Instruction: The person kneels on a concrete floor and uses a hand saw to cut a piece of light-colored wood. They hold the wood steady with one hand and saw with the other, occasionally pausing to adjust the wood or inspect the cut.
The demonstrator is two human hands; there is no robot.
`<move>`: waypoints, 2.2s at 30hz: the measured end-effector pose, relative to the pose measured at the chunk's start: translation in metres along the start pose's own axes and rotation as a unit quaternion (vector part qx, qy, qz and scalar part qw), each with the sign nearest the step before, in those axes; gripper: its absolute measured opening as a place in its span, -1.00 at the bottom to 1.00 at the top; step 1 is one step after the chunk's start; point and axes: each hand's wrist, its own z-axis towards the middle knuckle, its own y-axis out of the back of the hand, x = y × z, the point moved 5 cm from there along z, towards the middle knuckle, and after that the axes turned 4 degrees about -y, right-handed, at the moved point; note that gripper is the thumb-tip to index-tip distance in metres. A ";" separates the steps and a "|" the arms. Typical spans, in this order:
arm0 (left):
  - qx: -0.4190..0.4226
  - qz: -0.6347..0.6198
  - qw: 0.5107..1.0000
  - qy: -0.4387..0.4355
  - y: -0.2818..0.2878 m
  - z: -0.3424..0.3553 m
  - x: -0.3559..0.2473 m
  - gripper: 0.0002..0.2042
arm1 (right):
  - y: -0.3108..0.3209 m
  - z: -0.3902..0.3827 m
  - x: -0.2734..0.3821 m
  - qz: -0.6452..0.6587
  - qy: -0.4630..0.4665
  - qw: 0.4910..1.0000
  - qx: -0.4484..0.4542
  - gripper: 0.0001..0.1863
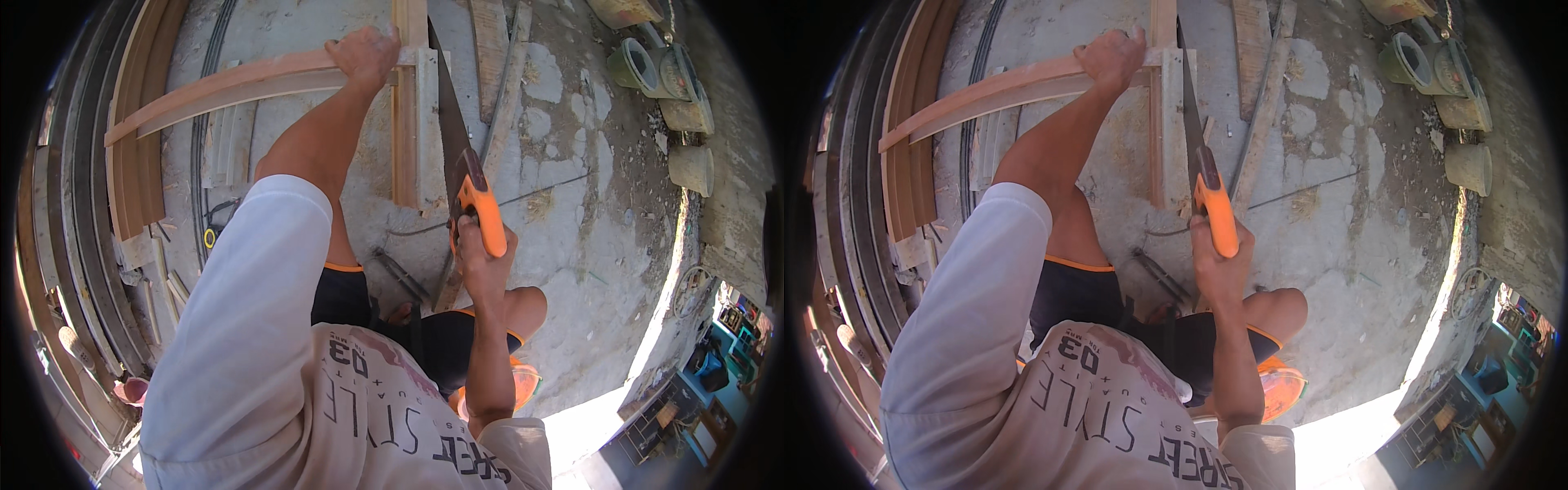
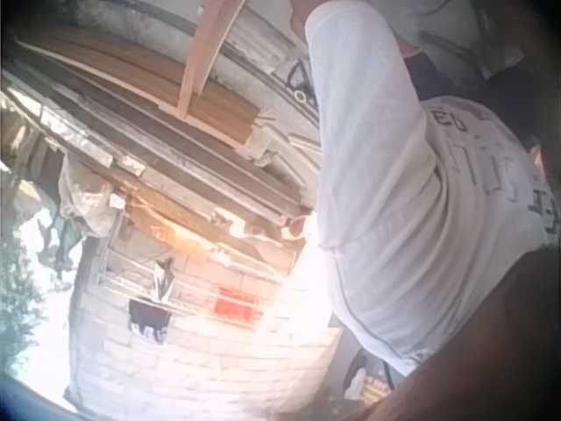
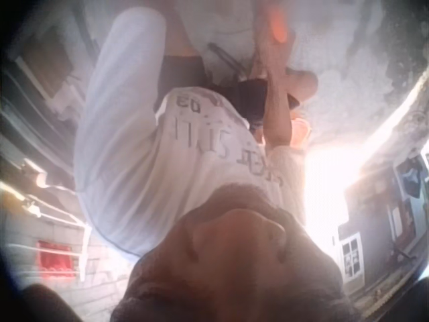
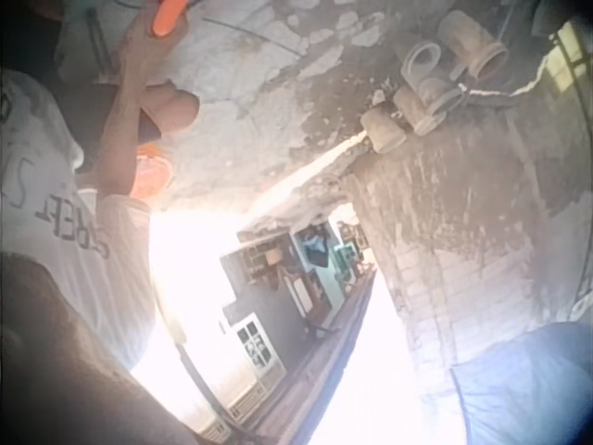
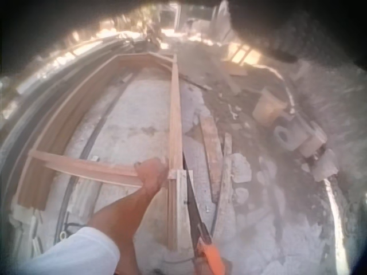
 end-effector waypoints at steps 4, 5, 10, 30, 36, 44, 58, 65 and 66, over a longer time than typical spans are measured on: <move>0.008 0.007 1.000 0.004 0.005 -0.002 -0.001 -0.36 | -0.002 -0.014 -0.007 -0.020 0.015 1.000 -0.015 -0.79; 0.005 0.000 1.000 0.006 0.007 0.001 0.000 -0.37 | 0.008 -0.043 -0.027 -0.001 -0.002 1.000 -0.015 -0.84; -0.010 -0.002 1.000 0.013 -0.001 0.000 0.007 -0.42 | 0.053 -0.189 -0.061 -0.094 0.024 0.993 -0.071 -0.64; 0.000 -0.011 1.000 0.009 0.005 -0.001 -0.002 -0.39 | 0.046 -0.132 -0.070 -0.011 0.027 0.999 -0.038 -0.69; -0.037 0.004 0.999 -0.004 0.003 -0.002 0.001 -0.40 | 0.004 -0.026 -0.040 -0.005 0.016 1.000 -0.010 -0.84; -0.012 -0.009 1.000 0.005 0.001 0.002 0.004 -0.39 | 0.055 -0.187 -0.106 0.002 -0.003 0.996 -0.087 -0.58; -0.011 -0.009 1.000 0.007 0.001 0.003 0.003 -0.39 | 0.064 -0.188 -0.107 -0.013 -0.019 0.998 -0.063 -0.61; -0.013 -0.015 1.000 -0.015 0.002 0.001 -0.004 -0.39 | 0.011 -0.019 -0.047 -0.007 0.040 0.999 0.005 -0.85; -0.003 -0.013 1.000 -0.019 0.000 0.001 -0.004 -0.39 | 0.002 -0.005 -0.032 0.006 0.028 1.000 0.009 -0.87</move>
